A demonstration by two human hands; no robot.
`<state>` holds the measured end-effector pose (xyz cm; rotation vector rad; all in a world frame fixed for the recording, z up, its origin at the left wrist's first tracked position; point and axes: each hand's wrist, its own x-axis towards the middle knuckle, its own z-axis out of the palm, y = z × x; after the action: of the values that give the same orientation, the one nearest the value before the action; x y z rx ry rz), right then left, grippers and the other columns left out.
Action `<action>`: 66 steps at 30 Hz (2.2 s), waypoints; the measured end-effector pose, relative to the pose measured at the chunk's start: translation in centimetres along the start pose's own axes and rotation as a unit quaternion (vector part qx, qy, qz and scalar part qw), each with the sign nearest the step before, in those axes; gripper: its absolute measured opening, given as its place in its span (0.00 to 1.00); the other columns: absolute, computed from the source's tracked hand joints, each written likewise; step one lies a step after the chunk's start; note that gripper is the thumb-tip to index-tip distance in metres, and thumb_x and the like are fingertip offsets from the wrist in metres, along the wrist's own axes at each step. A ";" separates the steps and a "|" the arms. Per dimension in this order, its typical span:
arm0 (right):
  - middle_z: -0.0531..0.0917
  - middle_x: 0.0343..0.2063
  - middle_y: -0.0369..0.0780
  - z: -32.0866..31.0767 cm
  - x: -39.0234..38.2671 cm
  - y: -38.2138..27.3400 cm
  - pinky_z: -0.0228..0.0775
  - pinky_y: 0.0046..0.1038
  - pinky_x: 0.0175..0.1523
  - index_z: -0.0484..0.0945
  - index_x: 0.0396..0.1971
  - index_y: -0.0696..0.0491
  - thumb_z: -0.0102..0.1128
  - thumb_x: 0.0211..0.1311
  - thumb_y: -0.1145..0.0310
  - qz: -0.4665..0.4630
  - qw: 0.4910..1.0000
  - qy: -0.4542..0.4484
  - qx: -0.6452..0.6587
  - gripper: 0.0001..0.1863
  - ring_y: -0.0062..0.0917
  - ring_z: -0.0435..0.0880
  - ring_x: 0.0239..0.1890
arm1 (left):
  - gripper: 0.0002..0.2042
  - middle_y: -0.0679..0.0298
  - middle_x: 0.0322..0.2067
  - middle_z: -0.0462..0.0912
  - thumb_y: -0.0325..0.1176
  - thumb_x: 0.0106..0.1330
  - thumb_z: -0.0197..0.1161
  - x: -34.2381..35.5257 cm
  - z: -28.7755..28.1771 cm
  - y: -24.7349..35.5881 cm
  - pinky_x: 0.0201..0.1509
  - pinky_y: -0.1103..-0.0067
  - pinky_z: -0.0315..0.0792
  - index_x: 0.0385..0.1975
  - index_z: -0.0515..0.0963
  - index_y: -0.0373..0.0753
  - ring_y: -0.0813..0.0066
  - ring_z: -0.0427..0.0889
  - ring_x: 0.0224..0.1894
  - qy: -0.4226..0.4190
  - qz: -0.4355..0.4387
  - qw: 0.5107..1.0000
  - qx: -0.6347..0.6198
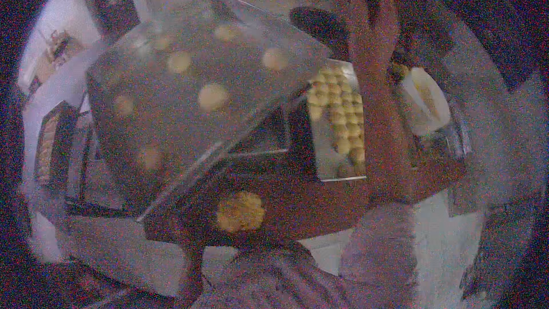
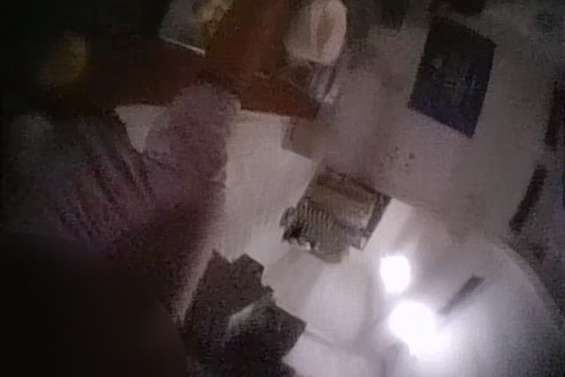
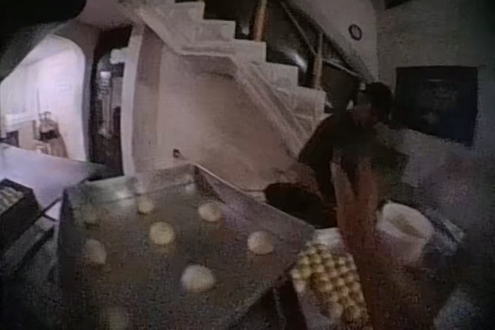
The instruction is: The person prepares bread rolls by filling dough pieces with a yellow paste and placing them onto metal trays.
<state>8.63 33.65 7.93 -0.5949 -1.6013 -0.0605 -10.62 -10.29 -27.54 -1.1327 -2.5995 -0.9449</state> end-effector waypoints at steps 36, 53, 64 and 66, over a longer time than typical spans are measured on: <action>0.76 0.50 0.45 -5.9 -28.7 -9.6 0.66 0.36 0.58 0.74 0.53 0.44 0.57 0.56 0.73 0.045 0.798 -0.577 0.167 0.22 0.40 0.73 0.53 | 0.17 0.66 0.34 0.76 0.43 0.68 0.53 -2.5 -8.3 12.1 0.40 0.79 0.69 0.45 0.70 0.34 0.79 0.73 0.33 -0.196 -0.223 0.845 -0.444; 0.76 0.51 0.41 -10.0 -31.4 -6.4 0.70 0.32 0.54 0.74 0.52 0.44 0.53 0.60 0.71 -0.175 0.769 -0.614 0.036 0.18 0.37 0.76 0.51 | 0.14 0.60 0.45 0.72 0.27 0.66 0.54 0.6 -10.5 10.5 0.47 0.77 0.71 0.51 0.67 0.37 0.69 0.75 0.43 -0.108 -0.007 0.964 -0.245; 0.83 0.38 0.42 -13.8 -27.4 -12.3 0.71 0.29 0.49 0.82 0.38 0.50 0.67 0.50 0.68 0.559 0.651 -0.446 0.252 0.13 0.31 0.81 0.42 | 0.20 0.59 0.48 0.74 0.36 0.62 0.61 1.8 -5.4 20.4 0.50 0.76 0.71 0.51 0.68 0.35 0.68 0.77 0.46 -0.243 -0.290 0.764 -0.523; 0.82 0.38 0.43 -13.8 -27.6 -12.5 0.71 0.29 0.50 0.82 0.38 0.52 0.66 0.51 0.68 0.484 0.725 -0.433 0.227 0.13 0.31 0.80 0.42 | 0.23 0.59 0.48 0.74 0.37 0.62 0.62 1.1 -2.7 19.7 0.51 0.76 0.70 0.54 0.65 0.35 0.69 0.77 0.47 -0.251 -0.183 0.798 -0.516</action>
<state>16.15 8.39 -12.34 -1.0797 -1.8473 1.5667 2.16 -1.08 -15.29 -1.1405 -2.6996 -2.7014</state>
